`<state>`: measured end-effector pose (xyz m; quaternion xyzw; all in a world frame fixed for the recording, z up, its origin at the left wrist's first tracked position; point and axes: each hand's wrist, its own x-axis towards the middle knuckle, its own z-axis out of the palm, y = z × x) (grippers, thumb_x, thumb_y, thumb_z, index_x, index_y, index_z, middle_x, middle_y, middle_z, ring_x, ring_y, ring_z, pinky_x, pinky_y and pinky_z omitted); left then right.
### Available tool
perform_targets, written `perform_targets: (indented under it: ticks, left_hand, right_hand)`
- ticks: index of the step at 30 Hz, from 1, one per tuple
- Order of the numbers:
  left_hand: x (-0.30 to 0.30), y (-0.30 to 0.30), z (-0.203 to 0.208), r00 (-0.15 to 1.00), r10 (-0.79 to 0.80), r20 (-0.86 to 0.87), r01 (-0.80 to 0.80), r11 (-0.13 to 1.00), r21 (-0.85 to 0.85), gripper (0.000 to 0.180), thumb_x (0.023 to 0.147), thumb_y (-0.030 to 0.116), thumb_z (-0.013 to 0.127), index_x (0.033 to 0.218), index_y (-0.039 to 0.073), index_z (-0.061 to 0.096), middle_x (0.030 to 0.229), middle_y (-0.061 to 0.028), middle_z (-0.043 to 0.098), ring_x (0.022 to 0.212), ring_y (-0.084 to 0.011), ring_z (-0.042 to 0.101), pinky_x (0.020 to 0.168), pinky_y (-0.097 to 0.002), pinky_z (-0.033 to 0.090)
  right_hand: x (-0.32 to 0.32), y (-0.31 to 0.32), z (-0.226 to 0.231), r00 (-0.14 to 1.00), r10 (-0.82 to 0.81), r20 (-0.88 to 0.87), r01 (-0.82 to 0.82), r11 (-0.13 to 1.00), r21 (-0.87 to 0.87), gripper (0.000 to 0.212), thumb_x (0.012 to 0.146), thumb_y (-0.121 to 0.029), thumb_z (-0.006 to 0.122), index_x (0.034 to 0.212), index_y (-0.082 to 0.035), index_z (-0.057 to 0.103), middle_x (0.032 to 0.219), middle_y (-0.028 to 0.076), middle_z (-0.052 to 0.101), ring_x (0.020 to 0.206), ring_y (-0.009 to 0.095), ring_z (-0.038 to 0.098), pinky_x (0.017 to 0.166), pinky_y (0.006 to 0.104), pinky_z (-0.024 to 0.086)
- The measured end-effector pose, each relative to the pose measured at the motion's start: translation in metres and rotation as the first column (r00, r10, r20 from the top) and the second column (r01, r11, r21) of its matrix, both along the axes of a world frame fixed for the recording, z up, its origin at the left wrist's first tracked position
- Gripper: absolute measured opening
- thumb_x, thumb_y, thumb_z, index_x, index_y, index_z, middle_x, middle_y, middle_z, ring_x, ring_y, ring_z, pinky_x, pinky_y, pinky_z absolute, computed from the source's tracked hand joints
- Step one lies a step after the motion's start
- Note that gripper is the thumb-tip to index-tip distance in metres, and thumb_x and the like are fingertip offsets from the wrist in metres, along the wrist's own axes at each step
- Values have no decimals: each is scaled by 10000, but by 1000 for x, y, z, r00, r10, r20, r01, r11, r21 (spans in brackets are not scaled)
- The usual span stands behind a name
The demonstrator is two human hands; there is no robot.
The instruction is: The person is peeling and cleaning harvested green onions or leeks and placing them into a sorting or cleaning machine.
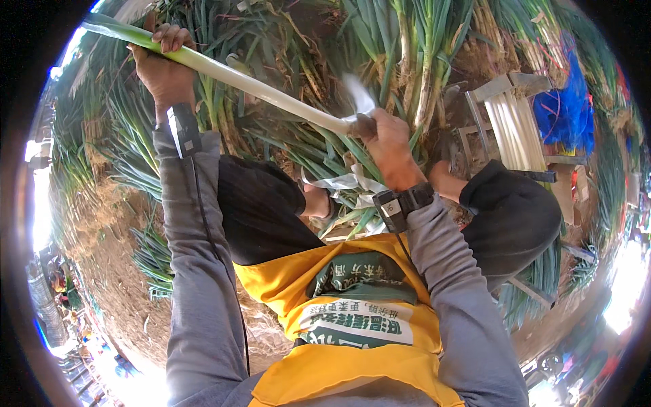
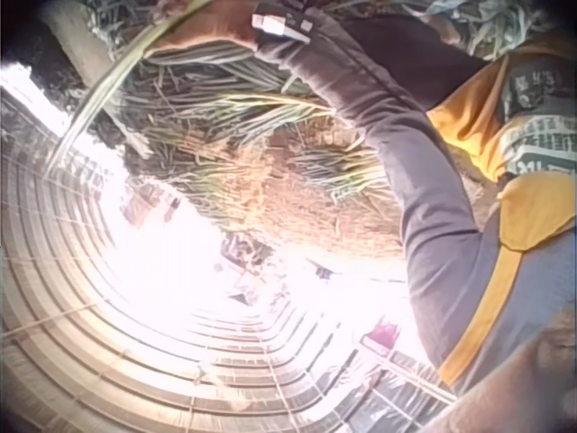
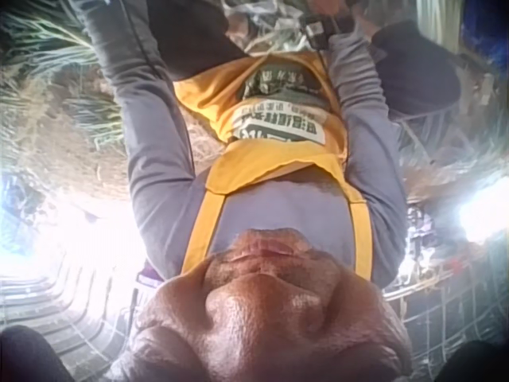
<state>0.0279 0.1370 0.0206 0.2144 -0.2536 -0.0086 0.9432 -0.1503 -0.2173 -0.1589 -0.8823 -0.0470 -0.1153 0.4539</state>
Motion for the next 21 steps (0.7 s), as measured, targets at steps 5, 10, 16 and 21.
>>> perform_targets:
  ticks: [5, 10, 16, 21]
  left_hand:
    - [0, 11, -3, 999, 0, -51, 1, 1000, 5, 583, 1048, 552, 421, 1215, 24, 601, 745, -12, 488, 622, -121, 414, 624, -278, 373]
    - [11, 20, -9, 989, 121, -89, -114, 991, 76, 546, 1050, 557, 406, 1160, 52, 584, 764, -34, 506, 640, -149, 445, 645, -307, 397]
    - [23, 25, -22, 911, 330, -249, -291, 940, 179, 498, 1078, 486, 368, 935, 19, 467, 750, -75, 461, 681, -189, 449, 688, -353, 413]
    - [24, 43, -36, 906, 320, -278, -269, 941, 207, 491, 1084, 468, 351, 894, 20, 421, 792, -102, 443, 697, -222, 437, 702, -372, 412]
  right_hand:
    - [-11, -32, -8, 914, 54, -402, 225, 756, 614, 285, 903, -294, 729, 1008, -32, 689, 924, 212, 693, 789, 382, 694, 701, 404, 561]
    - [-33, -30, 70, 972, 219, -90, -235, 932, -276, 240, 926, -194, 696, 1106, -36, 676, 1068, 155, 680, 960, 334, 672, 770, 389, 563]
    - [-21, 32, 109, 921, 326, 213, -265, 926, -268, 291, 852, -108, 751, 1118, -43, 654, 1044, 98, 629, 946, 297, 656, 747, 397, 563]
    - [-14, 40, 101, 914, 322, 246, -202, 889, -412, 177, 835, -67, 727, 982, -42, 632, 974, 80, 603, 899, 307, 649, 716, 423, 549]
